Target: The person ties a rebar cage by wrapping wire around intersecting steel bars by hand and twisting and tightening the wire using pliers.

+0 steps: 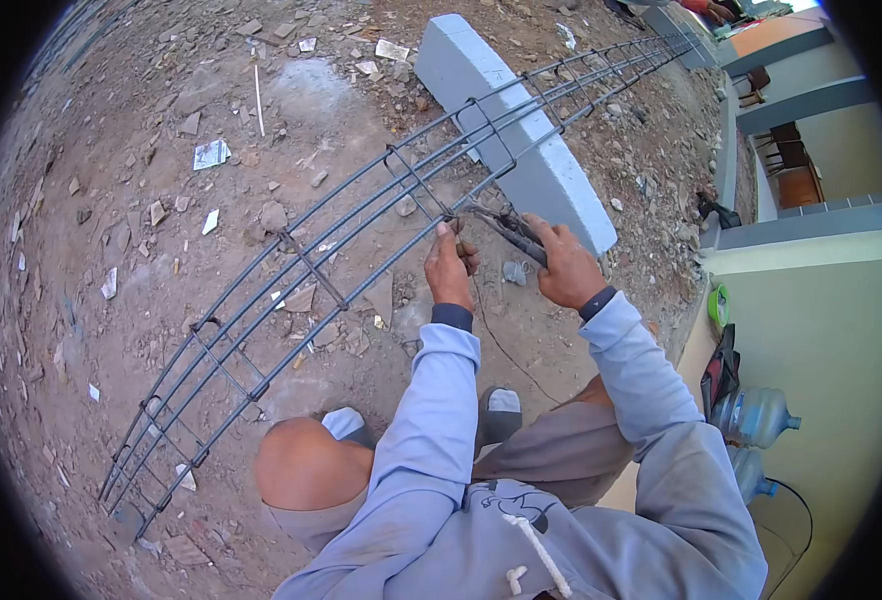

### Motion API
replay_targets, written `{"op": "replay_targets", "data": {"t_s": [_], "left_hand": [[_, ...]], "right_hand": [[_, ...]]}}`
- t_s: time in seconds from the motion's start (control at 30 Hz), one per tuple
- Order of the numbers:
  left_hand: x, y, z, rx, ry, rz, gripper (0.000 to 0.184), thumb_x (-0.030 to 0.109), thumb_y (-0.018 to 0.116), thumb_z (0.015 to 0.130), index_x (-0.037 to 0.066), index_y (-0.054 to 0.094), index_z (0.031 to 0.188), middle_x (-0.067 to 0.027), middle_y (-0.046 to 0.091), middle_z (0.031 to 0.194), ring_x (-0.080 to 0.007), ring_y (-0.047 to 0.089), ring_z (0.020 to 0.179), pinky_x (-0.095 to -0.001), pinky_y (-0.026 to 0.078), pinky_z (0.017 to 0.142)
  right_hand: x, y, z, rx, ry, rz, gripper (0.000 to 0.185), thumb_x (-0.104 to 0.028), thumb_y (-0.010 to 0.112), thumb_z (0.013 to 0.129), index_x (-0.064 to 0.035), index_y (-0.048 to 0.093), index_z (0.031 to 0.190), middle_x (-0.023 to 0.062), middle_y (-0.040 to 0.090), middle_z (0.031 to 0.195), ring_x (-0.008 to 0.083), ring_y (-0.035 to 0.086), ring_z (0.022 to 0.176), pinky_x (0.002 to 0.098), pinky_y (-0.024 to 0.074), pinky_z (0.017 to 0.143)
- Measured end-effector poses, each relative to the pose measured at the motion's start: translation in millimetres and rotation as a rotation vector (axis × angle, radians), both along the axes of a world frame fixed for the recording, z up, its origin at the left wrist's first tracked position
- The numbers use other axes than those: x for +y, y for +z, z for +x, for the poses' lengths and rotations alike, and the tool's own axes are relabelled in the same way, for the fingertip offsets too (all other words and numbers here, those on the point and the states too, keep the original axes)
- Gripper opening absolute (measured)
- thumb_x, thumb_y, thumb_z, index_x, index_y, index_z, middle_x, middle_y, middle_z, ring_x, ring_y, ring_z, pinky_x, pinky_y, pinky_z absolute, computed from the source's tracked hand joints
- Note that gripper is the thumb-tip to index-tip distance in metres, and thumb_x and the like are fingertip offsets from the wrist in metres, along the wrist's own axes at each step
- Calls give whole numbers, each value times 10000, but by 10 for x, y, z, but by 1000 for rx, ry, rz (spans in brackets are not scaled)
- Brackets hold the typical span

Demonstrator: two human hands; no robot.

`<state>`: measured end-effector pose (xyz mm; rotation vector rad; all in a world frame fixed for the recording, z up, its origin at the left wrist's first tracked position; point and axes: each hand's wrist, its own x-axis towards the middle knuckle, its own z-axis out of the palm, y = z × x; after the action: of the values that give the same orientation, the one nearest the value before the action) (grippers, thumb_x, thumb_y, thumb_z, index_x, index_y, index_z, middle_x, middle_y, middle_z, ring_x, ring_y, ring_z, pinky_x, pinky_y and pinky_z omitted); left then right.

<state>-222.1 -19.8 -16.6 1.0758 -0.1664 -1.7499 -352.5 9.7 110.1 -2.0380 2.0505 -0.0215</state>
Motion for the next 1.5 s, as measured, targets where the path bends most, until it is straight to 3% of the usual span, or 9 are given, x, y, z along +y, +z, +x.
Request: {"op": "replay_targets", "data": {"t_s": [0.4, 0.6, 0.8, 0.93, 1.07, 1.17, 1.27, 1.37, 1.5], "left_hand": [[20, -83, -32, 12, -14, 22, 411, 451, 453, 936, 76, 609, 1004, -27, 600, 703, -103, 550, 583, -244, 420, 537], [22, -72, -30, 19, 1, 25, 431, 455, 452, 936, 62, 608, 1023, -28, 600, 696, -107, 548, 568, -239, 421, 529], [36, -114, -25, 21, 2, -2, 463, 497, 457, 923, 76, 637, 991, -29, 612, 737, -125, 573, 631, -259, 460, 587], [26, -83, -50, 101, -9, -48, 473, 501, 502, 900, 50, 611, 989, -59, 628, 835, -139, 588, 770, -287, 469, 657], [14, 25, -269, 452, -82, -60, 460, 469, 542, 886, 31, 569, 1023, -98, 629, 948, -215, 596, 862, -361, 490, 768], [18, 122, -271, 727, -149, -40, 364, 381, 569, 884, 38, 558, 1004, -97, 617, 902, -288, 597, 885, -418, 478, 869], [9, 32, -308, 814, -136, -78, 275, 333, 576, 886, 60, 554, 902, -81, 592, 796, -268, 595, 817, -414, 490, 798], [-26, -67, -418, 885, -48, -101, 239, 305, 569, 891, 88, 523, 803, -63, 566, 704, -242, 582, 721, -410, 497, 704], [-66, 92, -491, 674, 44, -10, 226, 287, 557, 897, 110, 495, 771, -47, 556, 655, -213, 565, 633, -406, 492, 652]], "right_hand": [[-160, 142, 130, 430, 231, -181, 736, 41, 621, 636, -123, 418, 1324, 224, 412, 1246, 402, 372, 1208, 412, 407, 972], [-181, 126, 112, 452, 244, -169, 638, -3, 596, 681, -96, 446, 1294, 193, 473, 1151, 354, 450, 1121, 419, 403, 948], [-181, -24, 97, 594, 257, -31, 315, -122, 518, 755, -19, 542, 1052, 162, 588, 930, 322, 587, 914, 396, 468, 827], [-268, -138, -17, 244, 199, 352, 192, -155, 504, 803, 5, 566, 888, 150, 627, 744, 299, 647, 661, 392, 487, 560], [-326, -271, -182, -782, -359, 992, 334, -329, 618, 840, 0, 578, 882, 92, 606, 712, 205, 634, 601, 320, 481, 504], [-234, -332, -189, -978, -447, 1034, 376, -375, 618, 843, -3, 587, 885, 98, 629, 743, 209, 648, 628, 316, 484, 506], [-297, -319, -236, -761, -417, 1038, 456, -435, 643, 809, 5, 596, 923, 122, 649, 785, 260, 660, 655, 349, 505, 549], [-187, -108, -99, 149, 55, 564, 535, -478, 673, 763, 14, 606, 960, 145, 659, 794, 308, 667, 713, 392, 518, 614], [489, -30, 127, 331, 60, -42, 675, -362, 684, 713, 29, 478, 1224, 175, 581, 1058, 309, 565, 1030, 442, 440, 844]]}}
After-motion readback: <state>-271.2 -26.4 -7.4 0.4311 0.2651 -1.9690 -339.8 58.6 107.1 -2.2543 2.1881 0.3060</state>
